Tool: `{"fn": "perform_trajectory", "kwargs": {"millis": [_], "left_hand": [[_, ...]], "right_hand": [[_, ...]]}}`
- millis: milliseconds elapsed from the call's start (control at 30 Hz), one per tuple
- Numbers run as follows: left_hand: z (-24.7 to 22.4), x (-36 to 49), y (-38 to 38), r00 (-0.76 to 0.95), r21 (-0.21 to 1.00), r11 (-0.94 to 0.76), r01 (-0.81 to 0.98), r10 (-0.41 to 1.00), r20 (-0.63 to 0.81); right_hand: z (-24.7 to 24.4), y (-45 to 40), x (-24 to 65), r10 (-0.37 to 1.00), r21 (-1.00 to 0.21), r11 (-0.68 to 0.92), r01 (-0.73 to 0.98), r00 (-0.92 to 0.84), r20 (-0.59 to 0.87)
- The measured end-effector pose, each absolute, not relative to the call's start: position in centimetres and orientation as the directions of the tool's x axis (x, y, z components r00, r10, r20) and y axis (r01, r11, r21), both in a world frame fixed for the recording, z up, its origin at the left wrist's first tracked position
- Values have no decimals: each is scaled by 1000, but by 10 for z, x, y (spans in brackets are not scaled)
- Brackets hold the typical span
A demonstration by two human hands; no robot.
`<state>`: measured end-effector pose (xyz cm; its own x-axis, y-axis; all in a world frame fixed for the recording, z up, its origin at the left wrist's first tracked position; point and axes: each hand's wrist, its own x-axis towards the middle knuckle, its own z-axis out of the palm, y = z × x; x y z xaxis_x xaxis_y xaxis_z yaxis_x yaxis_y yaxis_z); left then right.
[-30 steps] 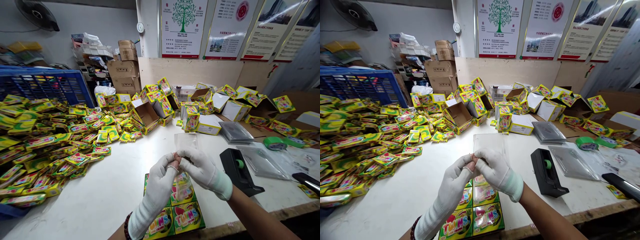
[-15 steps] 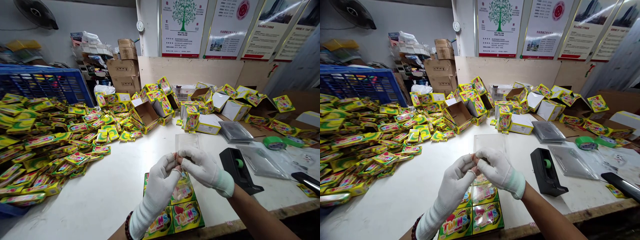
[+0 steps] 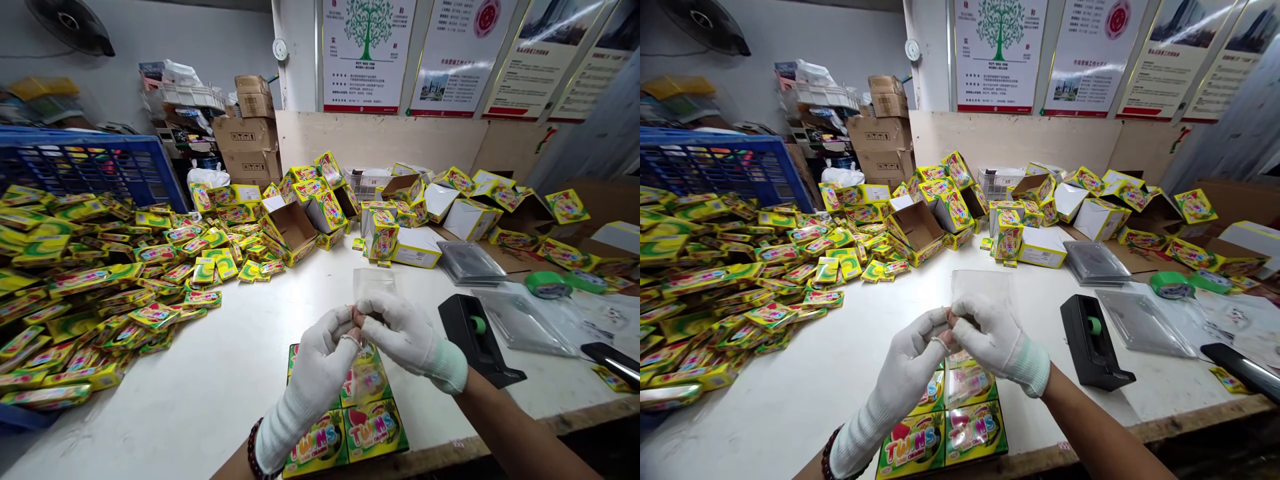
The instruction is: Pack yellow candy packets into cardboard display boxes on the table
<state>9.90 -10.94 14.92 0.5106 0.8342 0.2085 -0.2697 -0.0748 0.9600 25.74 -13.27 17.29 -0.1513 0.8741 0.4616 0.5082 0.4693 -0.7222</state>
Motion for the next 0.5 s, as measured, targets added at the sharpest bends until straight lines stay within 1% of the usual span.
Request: {"fn": "perform_trajectory", "kwargs": {"millis": [167, 267, 333, 433, 500], "left_hand": [[145, 96, -106, 516, 967, -108, -229, 829, 215], [141, 96, -105, 520, 967, -97, -235, 828, 210], [139, 97, -105, 504, 965, -88, -246, 839, 205], [134, 99, -105, 476, 964, -104, -243, 853, 212], [131, 100, -105, 474, 965, -126, -228, 852, 223]], "right_hand": [[175, -131, 260, 872, -716, 484, 503, -205, 445], [176, -131, 260, 874, -716, 479, 507, -206, 439], [176, -130, 258, 899, -771, 434, 465, -177, 400], [176, -128, 254, 950, -888, 313, 337, -106, 295], [176, -126, 253, 963, -924, 267, 275, -61, 261]]}}
